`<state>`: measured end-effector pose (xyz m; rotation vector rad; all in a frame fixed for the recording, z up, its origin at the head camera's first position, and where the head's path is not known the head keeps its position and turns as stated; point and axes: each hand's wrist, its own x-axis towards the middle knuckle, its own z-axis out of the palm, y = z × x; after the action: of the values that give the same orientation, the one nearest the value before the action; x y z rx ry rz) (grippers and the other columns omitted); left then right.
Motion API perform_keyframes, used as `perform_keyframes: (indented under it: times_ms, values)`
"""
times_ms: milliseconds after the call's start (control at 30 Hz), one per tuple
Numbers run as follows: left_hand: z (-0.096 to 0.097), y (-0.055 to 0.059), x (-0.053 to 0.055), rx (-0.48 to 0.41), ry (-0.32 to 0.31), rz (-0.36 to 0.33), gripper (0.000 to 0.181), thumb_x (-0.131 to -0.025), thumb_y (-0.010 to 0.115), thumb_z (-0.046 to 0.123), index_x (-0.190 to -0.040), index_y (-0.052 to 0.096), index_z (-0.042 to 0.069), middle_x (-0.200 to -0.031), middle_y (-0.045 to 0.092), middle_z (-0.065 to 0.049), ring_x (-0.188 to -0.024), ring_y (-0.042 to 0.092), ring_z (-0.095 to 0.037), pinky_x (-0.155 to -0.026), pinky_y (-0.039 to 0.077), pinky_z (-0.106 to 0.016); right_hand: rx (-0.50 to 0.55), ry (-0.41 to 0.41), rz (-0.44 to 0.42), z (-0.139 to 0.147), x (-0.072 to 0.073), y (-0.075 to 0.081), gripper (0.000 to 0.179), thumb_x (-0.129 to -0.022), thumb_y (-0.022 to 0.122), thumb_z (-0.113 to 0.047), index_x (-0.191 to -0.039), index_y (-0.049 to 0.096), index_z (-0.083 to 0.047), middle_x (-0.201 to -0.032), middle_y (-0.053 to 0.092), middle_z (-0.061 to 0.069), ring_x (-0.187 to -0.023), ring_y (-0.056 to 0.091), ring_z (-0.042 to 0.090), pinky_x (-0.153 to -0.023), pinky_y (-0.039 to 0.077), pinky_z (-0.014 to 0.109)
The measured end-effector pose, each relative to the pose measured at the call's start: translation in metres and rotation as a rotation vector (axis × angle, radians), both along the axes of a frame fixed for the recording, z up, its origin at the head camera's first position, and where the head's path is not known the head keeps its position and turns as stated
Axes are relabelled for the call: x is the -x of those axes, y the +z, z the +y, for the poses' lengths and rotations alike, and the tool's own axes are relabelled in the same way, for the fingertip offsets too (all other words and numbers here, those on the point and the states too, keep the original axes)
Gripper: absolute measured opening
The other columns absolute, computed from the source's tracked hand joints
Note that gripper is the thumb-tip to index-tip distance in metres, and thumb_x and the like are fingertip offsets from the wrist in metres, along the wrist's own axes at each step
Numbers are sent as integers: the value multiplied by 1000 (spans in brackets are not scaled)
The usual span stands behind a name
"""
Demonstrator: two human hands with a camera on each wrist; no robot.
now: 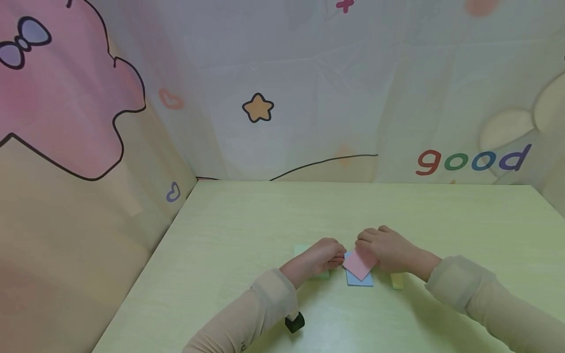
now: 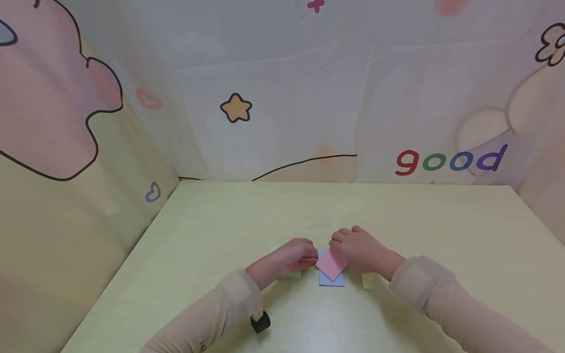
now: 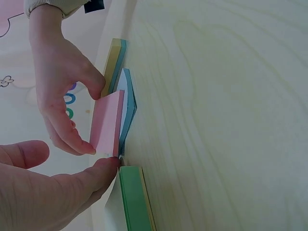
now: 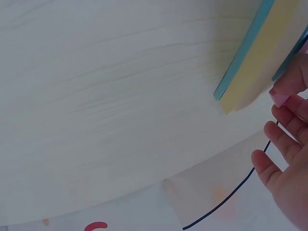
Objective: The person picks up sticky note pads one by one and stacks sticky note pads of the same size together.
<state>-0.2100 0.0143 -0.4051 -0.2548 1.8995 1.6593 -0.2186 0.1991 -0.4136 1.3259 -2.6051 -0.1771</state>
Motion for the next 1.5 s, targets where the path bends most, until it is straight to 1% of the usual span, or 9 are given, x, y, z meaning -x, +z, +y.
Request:
perform_keyframes:
  times_ms: [133, 233, 333, 633, 800, 967, 1267, 1433, 1500]
  values:
    - [0, -1, -1, -7, -19, 13, 27, -86, 49, 7, -112, 47, -1, -87, 54, -6, -73, 48, -12, -69, 43, -20, -17, 21, 12, -3, -1, -2, 40, -63, 74, -11, -99, 59, -10, -100, 58, 1, -97, 50, 19, -72, 42, 36]
    - [-2, -1, -2, -21, -40, 26, 42, -86, 47, 6, -126, 38, -3, -89, 54, -7, -72, 47, -11, -68, 42, -19, -20, 33, 24, -5, -2, -2, 39, -63, 72, -8, -99, 58, -10, -100, 57, 1, -97, 50, 19, -73, 42, 36]
    - [-3, -1, -2, -33, -53, 32, 51, -87, 47, 7, -133, 29, -4, -91, 54, -7, -72, 47, -11, -68, 41, -19, -24, 46, 45, -7, -2, -3, 37, -64, 70, -7, -99, 59, -11, -100, 58, 1, -98, 50, 19, -74, 43, 36]
    - [-3, -2, -3, -29, -75, 48, 50, -87, 47, 7, -133, 29, -5, -86, 50, -4, -73, 45, -11, -72, 41, -21, -21, 92, 90, -10, 0, -10, 36, -63, 68, -5, -97, 57, -13, -98, 57, -1, -97, 51, 18, -75, 43, 34]
    - [-3, -2, -3, -30, -83, 51, 53, -87, 46, 7, -135, 26, -5, -83, 47, -3, -68, 43, -9, -68, 39, -19, -3, 105, 112, -10, 0, -12, 34, -65, 69, -6, -96, 58, -13, -97, 57, -2, -96, 51, 17, -73, 42, 33]
    - [-3, -3, -3, -30, -84, 50, 53, -87, 45, 7, -136, 25, -4, -83, 48, -2, -65, 42, -8, -65, 38, -18, 3, 104, 118, -9, 0, -15, 33, -67, 67, -7, -98, 58, -13, -97, 58, -2, -96, 51, 17, -73, 42, 32]
    - [-2, -3, -3, -32, -92, 57, 48, -88, 44, 7, -132, 30, -6, -73, 46, 1, -64, 42, -7, -64, 37, -18, -17, 81, 115, -10, -2, -17, 36, -67, 70, -9, -101, 58, -13, -101, 58, -2, -97, 51, 17, -73, 42, 32]
    - [-3, -3, -4, -28, -104, 67, 41, -88, 44, 7, -126, 37, -6, -67, 44, 2, -61, 40, -7, -61, 36, -17, -11, 98, 157, -10, -4, -16, 36, -67, 72, -11, -101, 58, -13, -99, 59, -2, -93, 52, 16, -68, 41, 30]
    - [-3, -3, -4, -32, -102, 65, 44, -88, 44, 7, -129, 34, -6, -66, 43, 2, -60, 40, -6, -61, 36, -17, -9, 102, 172, -10, -4, -16, 36, -67, 72, -12, -101, 59, -14, -99, 59, -3, -91, 52, 15, -67, 41, 30]
